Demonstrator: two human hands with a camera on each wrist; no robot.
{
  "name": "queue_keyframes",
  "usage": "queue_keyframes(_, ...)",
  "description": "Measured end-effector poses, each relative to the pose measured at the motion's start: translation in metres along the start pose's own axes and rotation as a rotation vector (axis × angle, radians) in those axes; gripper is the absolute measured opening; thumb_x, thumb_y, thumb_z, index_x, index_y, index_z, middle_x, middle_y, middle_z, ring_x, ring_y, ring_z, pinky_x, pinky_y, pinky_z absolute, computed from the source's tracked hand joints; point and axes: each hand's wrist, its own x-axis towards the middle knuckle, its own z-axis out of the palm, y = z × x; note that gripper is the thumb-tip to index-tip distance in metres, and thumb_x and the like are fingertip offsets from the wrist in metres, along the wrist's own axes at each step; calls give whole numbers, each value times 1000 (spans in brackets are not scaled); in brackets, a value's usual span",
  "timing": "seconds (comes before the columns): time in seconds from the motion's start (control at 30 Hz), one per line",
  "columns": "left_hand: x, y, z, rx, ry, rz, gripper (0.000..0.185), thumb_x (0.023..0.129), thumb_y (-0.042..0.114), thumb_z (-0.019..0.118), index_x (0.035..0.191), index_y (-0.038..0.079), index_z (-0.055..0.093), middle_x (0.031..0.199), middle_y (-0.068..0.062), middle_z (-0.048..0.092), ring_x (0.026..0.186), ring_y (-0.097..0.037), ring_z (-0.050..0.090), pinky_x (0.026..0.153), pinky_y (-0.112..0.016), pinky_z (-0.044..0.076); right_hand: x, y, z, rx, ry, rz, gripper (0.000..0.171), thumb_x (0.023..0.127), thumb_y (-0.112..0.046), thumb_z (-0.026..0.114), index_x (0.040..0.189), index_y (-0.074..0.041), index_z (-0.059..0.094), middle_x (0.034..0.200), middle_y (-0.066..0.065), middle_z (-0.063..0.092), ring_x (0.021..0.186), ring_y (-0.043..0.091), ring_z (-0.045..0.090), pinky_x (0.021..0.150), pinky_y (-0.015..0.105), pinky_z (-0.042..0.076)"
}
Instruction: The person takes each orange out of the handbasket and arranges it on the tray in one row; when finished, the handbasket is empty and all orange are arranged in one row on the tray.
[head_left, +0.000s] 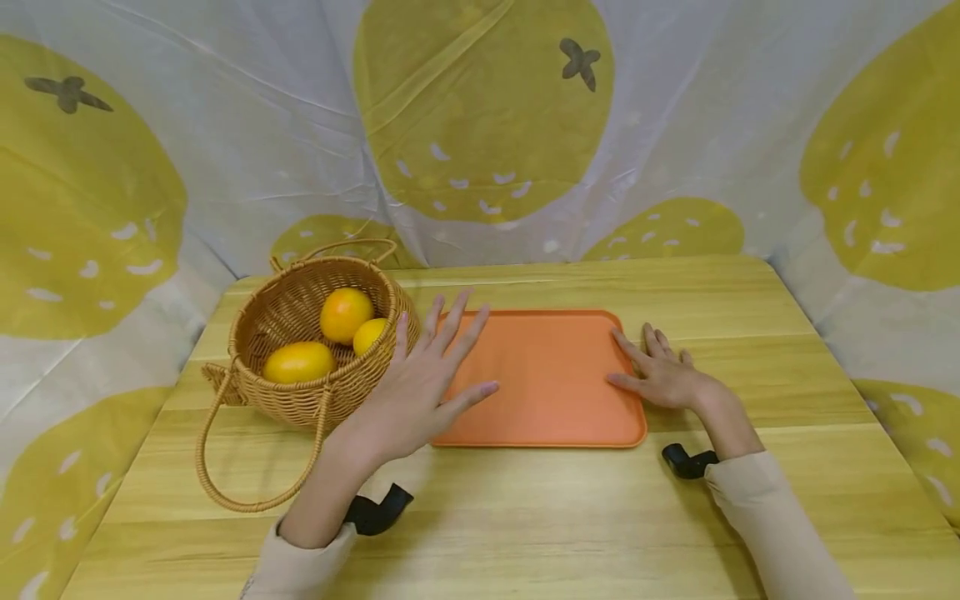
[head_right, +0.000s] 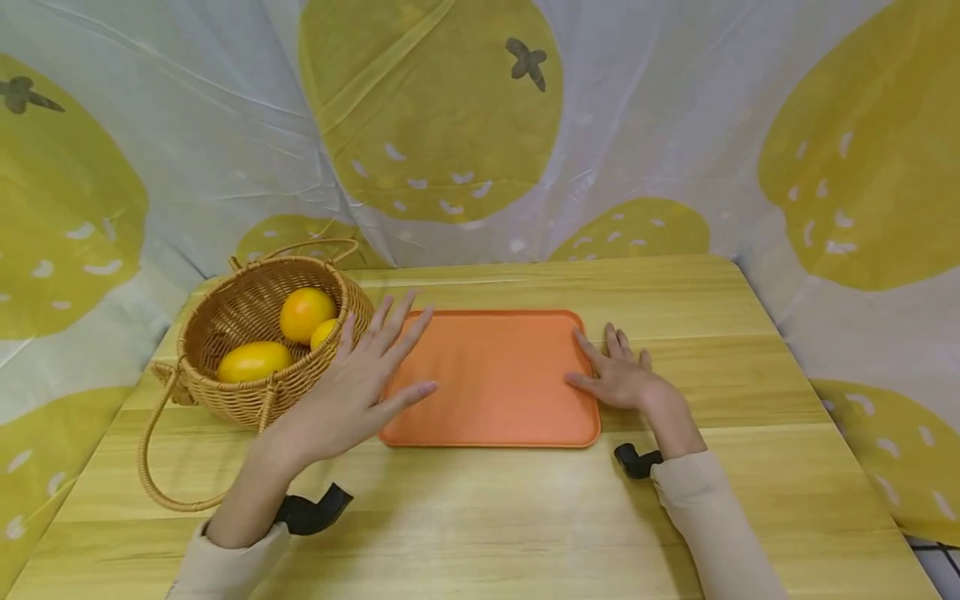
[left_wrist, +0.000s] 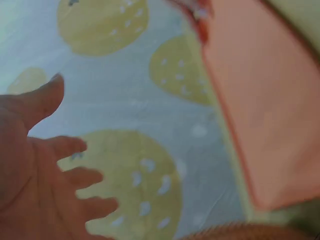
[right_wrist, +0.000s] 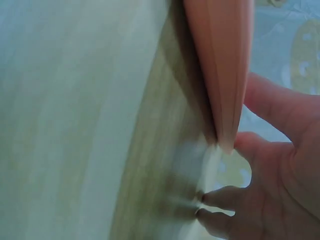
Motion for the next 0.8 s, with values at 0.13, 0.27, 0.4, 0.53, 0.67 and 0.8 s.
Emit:
queue_keyframes(0.13,-15,-12,-36,-42,-48,-25,81,106,55,48,168,29,2,175,-2,-4,163,-30,-5,126,-64,-10,-2,5,1,3,3,-25,85,106,-57,47,168,-16,5,164,38,-20,152,59,-14,114,81,-8)
queue_keyframes(0.27,-23,-31,-75,-94,-70,-58,73,107,51,48,167,21,19,175,-6,12,163,-32,10,129,-61,1,-4,9,1,18,8,-53,83,107,-52,48,168,-16,6,163,39,-21,151,60,-16,114,80,-8)
queue_keyframes(0.4,-24,-60,-111,-156,-125,-123,64,108,50,49,164,23,31,171,-7,27,158,-36,26,123,-65,23,-4,10,0,16,13,-59,80,107,-50,49,168,-17,8,163,39,-21,151,60,-16,115,80,-7)
queue_keyframes(0.53,-20,-97,-137,-223,-199,-172,57,109,43,49,160,19,40,167,-11,36,154,-41,32,116,-68,31,-2,8,1,16,8,-67,80,107,-51,49,168,-17,10,163,39,-21,151,61,-15,115,80,-6)
queue_keyframes(0.67,-4,-129,-150,-269,-316,-179,52,110,37,49,157,15,44,165,-15,39,152,-43,34,115,-69,33,-1,6,1,17,4,-73,80,107,-51,49,168,-17,10,163,39,-21,150,63,-14,115,80,-6)
queue_keyframes(0.8,19,-151,-151,-215,-450,-192,54,109,35,54,157,14,45,164,-18,39,152,-47,32,115,-69,34,0,6,1,17,5,-70,80,107,-51,49,168,-16,10,164,39,-20,150,63,-14,115,80,-6)
